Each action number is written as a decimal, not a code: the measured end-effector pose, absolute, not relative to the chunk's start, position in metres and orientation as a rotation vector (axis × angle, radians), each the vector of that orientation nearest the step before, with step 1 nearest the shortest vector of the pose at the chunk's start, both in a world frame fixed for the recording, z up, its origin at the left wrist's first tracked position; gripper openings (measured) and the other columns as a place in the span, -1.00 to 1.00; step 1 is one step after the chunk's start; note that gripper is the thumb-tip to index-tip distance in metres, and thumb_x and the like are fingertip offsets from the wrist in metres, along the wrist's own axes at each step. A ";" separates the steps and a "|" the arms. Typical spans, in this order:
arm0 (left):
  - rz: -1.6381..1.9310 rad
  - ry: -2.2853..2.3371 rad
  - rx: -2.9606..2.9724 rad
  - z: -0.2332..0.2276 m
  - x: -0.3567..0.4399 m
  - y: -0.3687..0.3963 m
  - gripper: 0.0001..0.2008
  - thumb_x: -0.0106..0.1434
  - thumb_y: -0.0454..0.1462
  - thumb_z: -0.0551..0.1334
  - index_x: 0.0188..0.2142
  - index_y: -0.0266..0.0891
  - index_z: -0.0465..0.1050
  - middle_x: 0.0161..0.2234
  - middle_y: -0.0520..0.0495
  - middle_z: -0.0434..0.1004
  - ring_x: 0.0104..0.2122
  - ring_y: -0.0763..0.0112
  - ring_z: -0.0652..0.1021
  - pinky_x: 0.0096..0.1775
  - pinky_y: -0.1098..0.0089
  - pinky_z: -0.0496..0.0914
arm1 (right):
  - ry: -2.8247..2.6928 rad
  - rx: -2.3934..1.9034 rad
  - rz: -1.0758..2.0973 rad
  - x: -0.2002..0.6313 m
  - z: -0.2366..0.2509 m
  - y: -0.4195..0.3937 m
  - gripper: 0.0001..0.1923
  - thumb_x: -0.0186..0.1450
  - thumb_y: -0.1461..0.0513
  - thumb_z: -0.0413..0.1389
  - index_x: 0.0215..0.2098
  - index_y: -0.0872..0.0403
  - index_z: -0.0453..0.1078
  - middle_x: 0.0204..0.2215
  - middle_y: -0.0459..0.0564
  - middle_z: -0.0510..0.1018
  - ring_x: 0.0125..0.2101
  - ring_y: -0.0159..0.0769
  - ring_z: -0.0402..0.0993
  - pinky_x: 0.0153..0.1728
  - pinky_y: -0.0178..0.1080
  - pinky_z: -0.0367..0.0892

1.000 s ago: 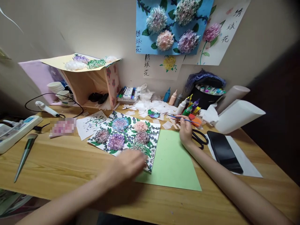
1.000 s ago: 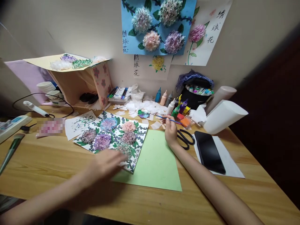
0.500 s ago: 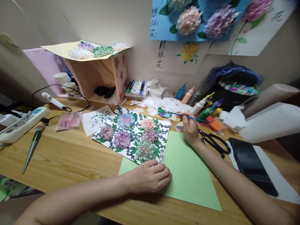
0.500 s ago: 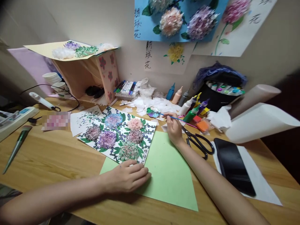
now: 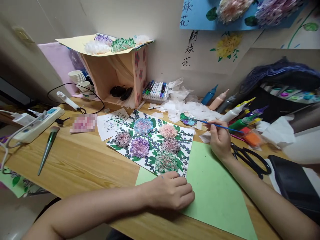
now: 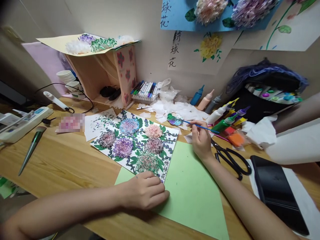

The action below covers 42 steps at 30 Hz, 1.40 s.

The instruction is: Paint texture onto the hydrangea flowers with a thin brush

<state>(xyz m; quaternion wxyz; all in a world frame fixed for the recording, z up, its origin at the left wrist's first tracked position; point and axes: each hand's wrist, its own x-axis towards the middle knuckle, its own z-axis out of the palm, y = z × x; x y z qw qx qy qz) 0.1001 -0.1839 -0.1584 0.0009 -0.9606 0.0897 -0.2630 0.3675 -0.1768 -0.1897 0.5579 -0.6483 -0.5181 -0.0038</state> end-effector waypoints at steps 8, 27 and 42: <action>-0.788 0.238 -3.060 -0.158 0.103 -0.183 -0.83 0.28 -0.37 0.07 -0.44 -0.30 0.34 -0.52 0.01 0.32 -0.49 0.46 0.29 -0.47 0.38 0.11 | -1.222 -1.549 0.013 0.368 -0.192 -0.175 -0.79 0.35 0.12 -0.11 -0.20 0.02 0.28 -0.30 0.02 0.45 -0.29 -0.22 0.42 -0.26 -0.11 0.31; -0.742 0.206 -3.109 -0.156 0.098 -0.181 -0.87 0.28 -0.38 0.07 -0.36 -0.33 0.36 -0.49 0.01 0.34 -0.48 0.43 0.28 -0.47 0.36 0.09 | -1.324 -1.595 -0.084 0.367 -0.184 -0.177 -0.77 0.37 0.16 -0.16 -0.22 0.04 0.30 -0.27 0.02 0.45 -0.23 -0.23 0.41 -0.17 -0.16 0.30; -0.758 0.207 -3.101 -0.156 0.099 -0.180 -0.88 0.27 -0.39 0.09 -0.39 -0.33 0.35 -0.49 0.02 0.34 -0.48 0.43 0.28 -0.48 0.37 0.11 | -1.500 -1.634 -0.052 0.366 -0.185 -0.173 -0.78 0.36 0.18 -0.10 -0.17 0.03 0.34 -0.24 0.04 0.48 -0.16 -0.17 0.40 -0.13 -0.10 0.26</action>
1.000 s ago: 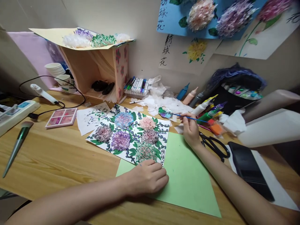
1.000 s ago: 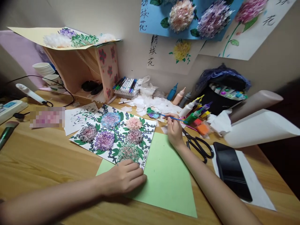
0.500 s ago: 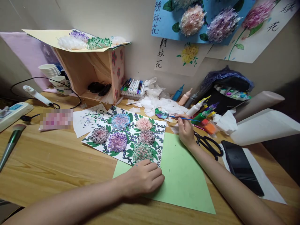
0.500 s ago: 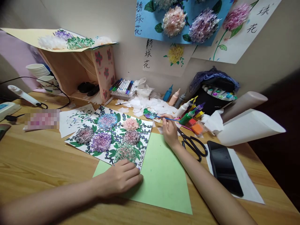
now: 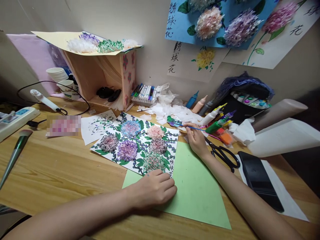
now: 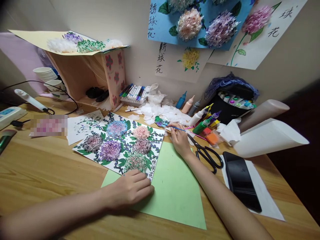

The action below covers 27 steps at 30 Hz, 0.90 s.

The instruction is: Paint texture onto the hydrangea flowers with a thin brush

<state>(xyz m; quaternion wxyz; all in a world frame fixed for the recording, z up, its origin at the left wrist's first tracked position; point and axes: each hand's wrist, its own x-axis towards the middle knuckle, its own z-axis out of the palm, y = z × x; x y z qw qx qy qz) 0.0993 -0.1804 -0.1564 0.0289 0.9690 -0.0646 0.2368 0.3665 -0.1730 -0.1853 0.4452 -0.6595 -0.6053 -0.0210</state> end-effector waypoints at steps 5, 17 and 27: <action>0.713 -0.207 3.004 -0.158 0.099 -0.180 -0.89 0.25 -0.39 0.11 -0.42 -0.32 0.34 -0.50 0.02 0.32 -0.49 0.43 0.28 -0.49 0.37 0.11 | -1.463 -1.581 -0.063 0.367 -0.184 -0.176 -0.80 0.35 0.19 -0.08 -0.20 0.04 0.35 -0.26 0.01 0.49 -0.18 -0.21 0.41 -0.13 -0.12 0.28; 0.759 -0.181 2.943 -0.164 0.098 -0.180 -0.87 0.22 -0.38 0.15 -0.48 -0.29 0.30 -0.52 0.03 0.27 -0.48 0.44 0.30 -0.44 0.38 0.15 | -1.610 -1.132 0.343 0.273 -0.139 -0.170 -0.87 0.28 0.30 0.01 -0.24 0.00 0.35 -0.36 -0.07 0.42 -0.29 -0.30 0.40 -0.25 -0.18 0.30; 0.813 -0.236 2.869 -0.164 0.099 -0.178 -0.82 0.18 -0.44 0.14 -0.54 -0.29 0.30 -0.56 0.02 0.25 -0.49 0.43 0.33 -0.48 0.37 0.11 | -1.766 -1.175 0.359 0.275 -0.159 -0.157 -0.87 0.26 0.34 -0.01 -0.28 0.03 0.33 -0.36 -0.06 0.44 -0.29 -0.27 0.39 -0.24 -0.12 0.28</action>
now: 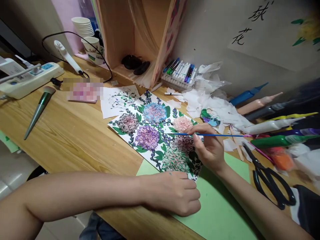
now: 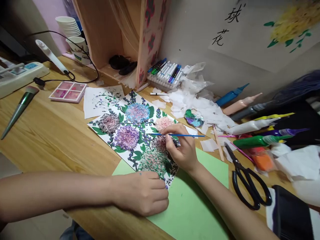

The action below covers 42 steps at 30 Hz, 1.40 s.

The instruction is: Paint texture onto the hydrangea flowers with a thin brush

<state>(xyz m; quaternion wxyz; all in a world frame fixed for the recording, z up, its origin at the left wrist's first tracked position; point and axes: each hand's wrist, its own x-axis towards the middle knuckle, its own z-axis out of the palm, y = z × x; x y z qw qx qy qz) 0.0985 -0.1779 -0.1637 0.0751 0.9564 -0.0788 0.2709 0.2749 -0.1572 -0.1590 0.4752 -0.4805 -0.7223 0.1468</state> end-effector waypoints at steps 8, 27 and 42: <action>0.867 -0.234 2.865 -0.164 0.099 -0.177 -0.80 0.17 -0.46 0.13 -0.56 -0.27 0.30 -0.58 0.02 0.24 -0.50 0.44 0.33 -0.47 0.37 0.12 | -1.897 -1.191 0.296 0.271 -0.156 -0.158 -0.86 0.25 0.34 0.00 -0.27 0.00 0.32 -0.37 -0.07 0.48 -0.29 -0.27 0.39 -0.22 -0.13 0.27; 0.889 -0.227 2.860 -0.165 0.100 -0.178 -0.80 0.17 -0.46 0.13 -0.57 -0.28 0.29 -0.58 0.02 0.23 -0.51 0.45 0.32 -0.48 0.37 0.12 | -1.916 -1.220 0.282 0.274 -0.154 -0.157 -0.88 0.26 0.32 0.00 -0.29 0.01 0.33 -0.38 -0.06 0.48 -0.30 -0.26 0.39 -0.24 -0.15 0.27; 0.904 -0.224 2.866 -0.163 0.100 -0.176 -0.79 0.16 -0.46 0.13 -0.58 -0.27 0.29 -0.59 0.02 0.22 -0.52 0.46 0.31 -0.49 0.38 0.13 | -1.898 -1.276 0.262 0.273 -0.155 -0.157 -0.88 0.29 0.30 -0.02 -0.28 0.00 0.33 -0.37 -0.07 0.47 -0.30 -0.29 0.39 -0.22 -0.16 0.25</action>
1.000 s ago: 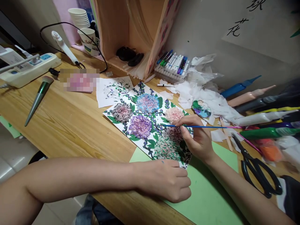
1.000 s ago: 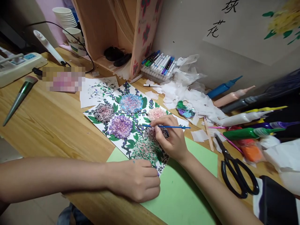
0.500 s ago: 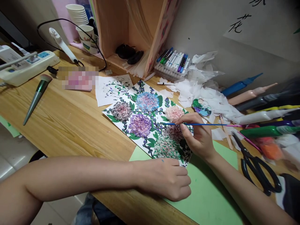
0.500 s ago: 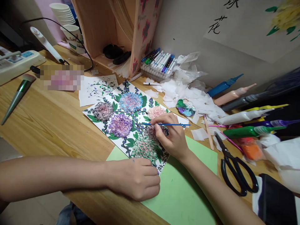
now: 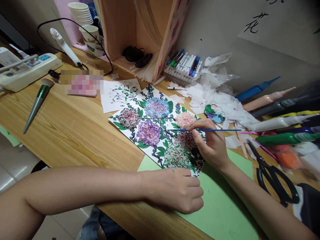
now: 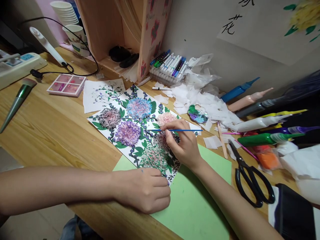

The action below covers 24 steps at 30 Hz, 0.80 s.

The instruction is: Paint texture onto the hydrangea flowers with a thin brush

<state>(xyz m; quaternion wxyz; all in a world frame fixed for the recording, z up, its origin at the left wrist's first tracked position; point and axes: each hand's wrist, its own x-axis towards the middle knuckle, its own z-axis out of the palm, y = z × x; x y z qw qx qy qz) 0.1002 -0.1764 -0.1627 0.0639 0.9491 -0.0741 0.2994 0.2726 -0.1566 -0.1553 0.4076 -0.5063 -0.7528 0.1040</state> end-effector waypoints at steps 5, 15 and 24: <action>0.891 -0.221 2.870 -0.162 0.100 -0.178 -0.79 0.17 -0.45 0.13 -0.58 -0.27 0.28 -0.59 0.02 0.21 -0.52 0.45 0.31 -0.49 0.38 0.12 | -1.861 -1.256 0.274 0.274 -0.155 -0.157 -0.88 0.28 0.31 -0.01 -0.30 0.01 0.34 -0.38 -0.07 0.46 -0.32 -0.29 0.40 -0.24 -0.16 0.26; 0.857 -0.233 2.887 -0.161 0.100 -0.177 -0.79 0.18 -0.45 0.13 -0.57 -0.27 0.30 -0.59 0.01 0.24 -0.51 0.45 0.33 -0.49 0.39 0.13 | -1.882 -1.264 0.282 0.273 -0.156 -0.157 -0.88 0.28 0.31 0.00 -0.28 0.00 0.34 -0.37 -0.07 0.47 -0.31 -0.30 0.40 -0.23 -0.17 0.27; 0.884 -0.234 2.851 -0.161 0.100 -0.177 -0.79 0.16 -0.47 0.13 -0.58 -0.28 0.30 -0.59 0.02 0.25 -0.52 0.44 0.34 -0.50 0.38 0.14 | -1.856 -1.253 0.286 0.273 -0.154 -0.158 -0.89 0.28 0.29 -0.01 -0.29 0.00 0.35 -0.38 -0.06 0.46 -0.32 -0.29 0.41 -0.25 -0.16 0.28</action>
